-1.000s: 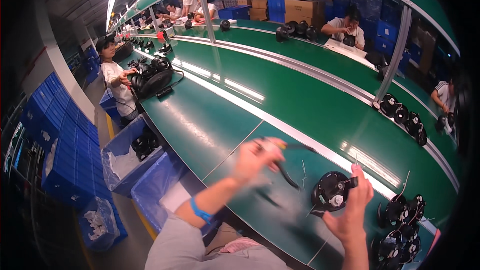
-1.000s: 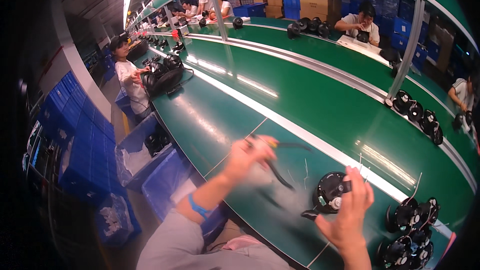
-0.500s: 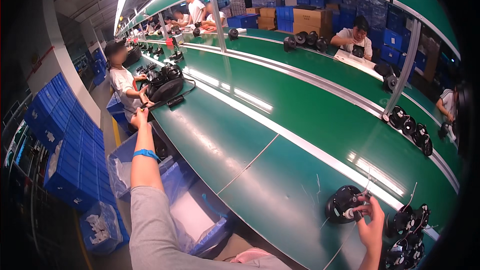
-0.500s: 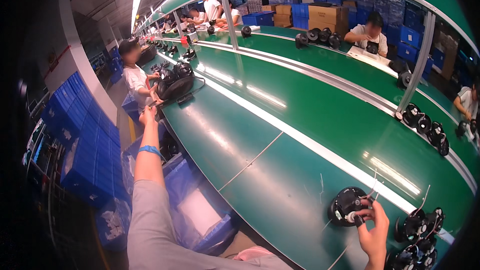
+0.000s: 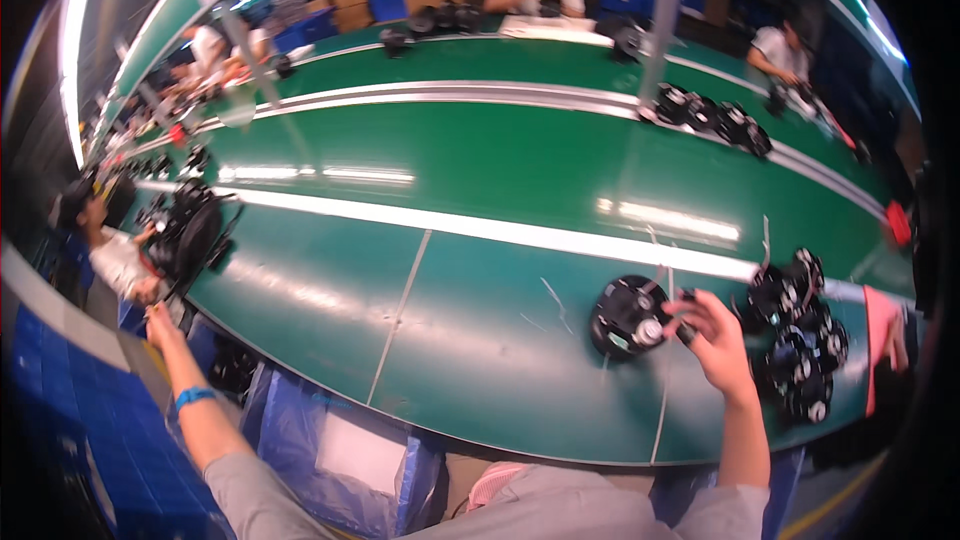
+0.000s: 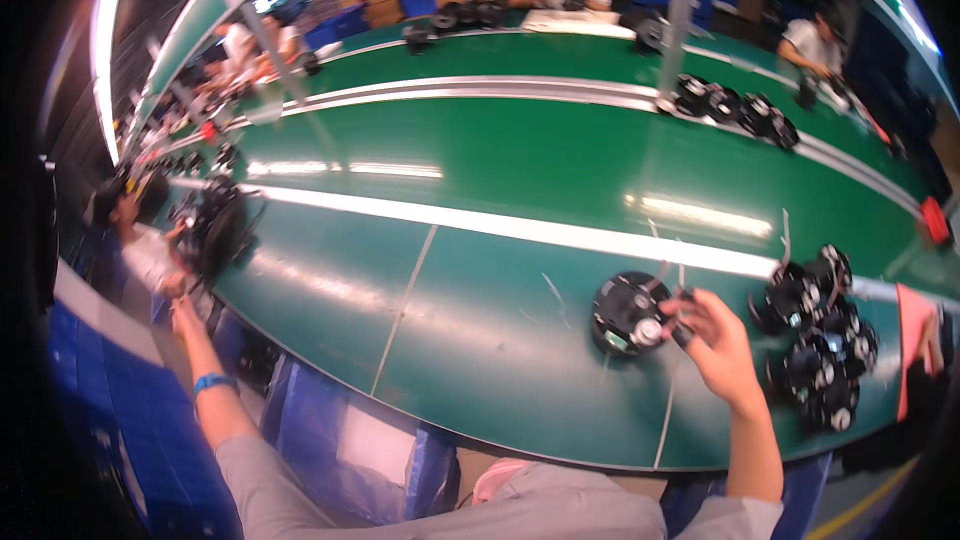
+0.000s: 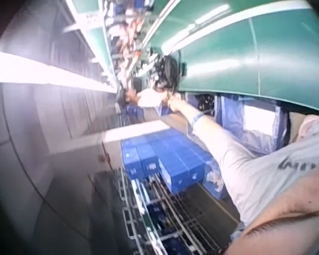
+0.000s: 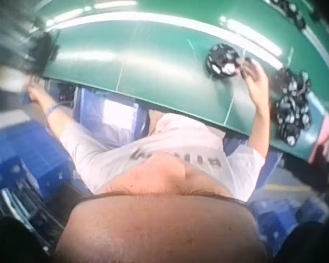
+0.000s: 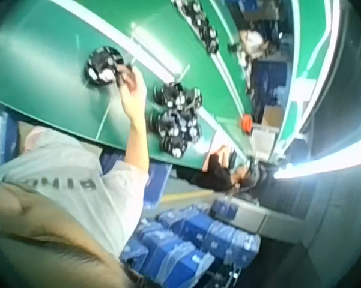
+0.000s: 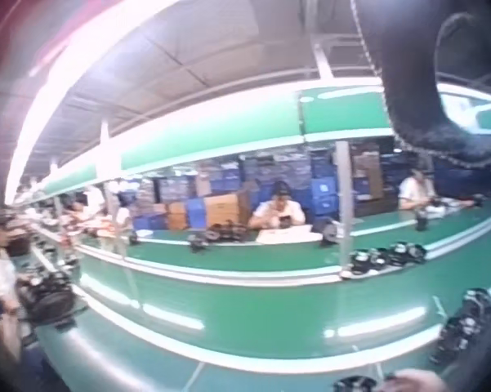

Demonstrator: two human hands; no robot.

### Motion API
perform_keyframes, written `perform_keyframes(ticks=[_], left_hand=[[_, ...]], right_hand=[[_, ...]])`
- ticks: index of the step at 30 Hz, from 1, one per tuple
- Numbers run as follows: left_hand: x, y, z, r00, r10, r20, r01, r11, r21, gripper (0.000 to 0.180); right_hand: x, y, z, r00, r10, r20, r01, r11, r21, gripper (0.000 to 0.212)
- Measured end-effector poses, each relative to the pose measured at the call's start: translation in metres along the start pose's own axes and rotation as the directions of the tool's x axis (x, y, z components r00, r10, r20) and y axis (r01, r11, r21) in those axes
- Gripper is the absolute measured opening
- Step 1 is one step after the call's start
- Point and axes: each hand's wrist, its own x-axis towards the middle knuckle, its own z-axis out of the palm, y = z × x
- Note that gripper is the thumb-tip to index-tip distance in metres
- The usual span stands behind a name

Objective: Assembling lighting components on a production line using hand tools.

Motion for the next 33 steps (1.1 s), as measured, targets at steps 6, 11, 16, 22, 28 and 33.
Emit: perform_keyframes(ticks=[6,11,16,22,28,33], left_hand=[[-0.114,-0.036,0.066,0.877,-0.318,0.36,0.244,0.941,0.235,0.053],[-0.305,-0.023,0.128,0.444,-0.566,0.695,0.13,0.808,0.575,0.049],[-0.513,0.014,0.164,-0.147,-0.681,0.718,-0.276,0.725,0.631,0.039],[-0.633,0.011,0.173,-0.486,-0.424,0.764,-0.596,0.801,0.065,0.046],[-0.736,-0.059,0.182,-0.437,-0.448,0.78,-0.347,0.884,0.313,0.05],[-0.774,-0.081,0.177,-0.319,-0.438,0.84,-0.303,0.887,0.348,0.051]], right_hand=[[0.006,-0.002,0.014,0.983,0.158,0.096,-0.177,0.956,0.233,0.07],[0.019,-0.014,0.031,0.958,0.18,0.221,-0.215,0.966,0.145,0.057],[0.001,-0.022,0.025,0.981,0.179,-0.081,-0.186,0.978,-0.09,0.04],[-0.041,-0.032,-0.037,0.944,0.186,-0.273,-0.198,0.98,-0.019,0.035],[-0.045,-0.012,-0.092,0.85,0.022,-0.526,-0.256,0.89,-0.377,0.038],[-0.035,-0.029,-0.094,0.894,-0.035,-0.447,-0.345,0.581,-0.737,0.034]])
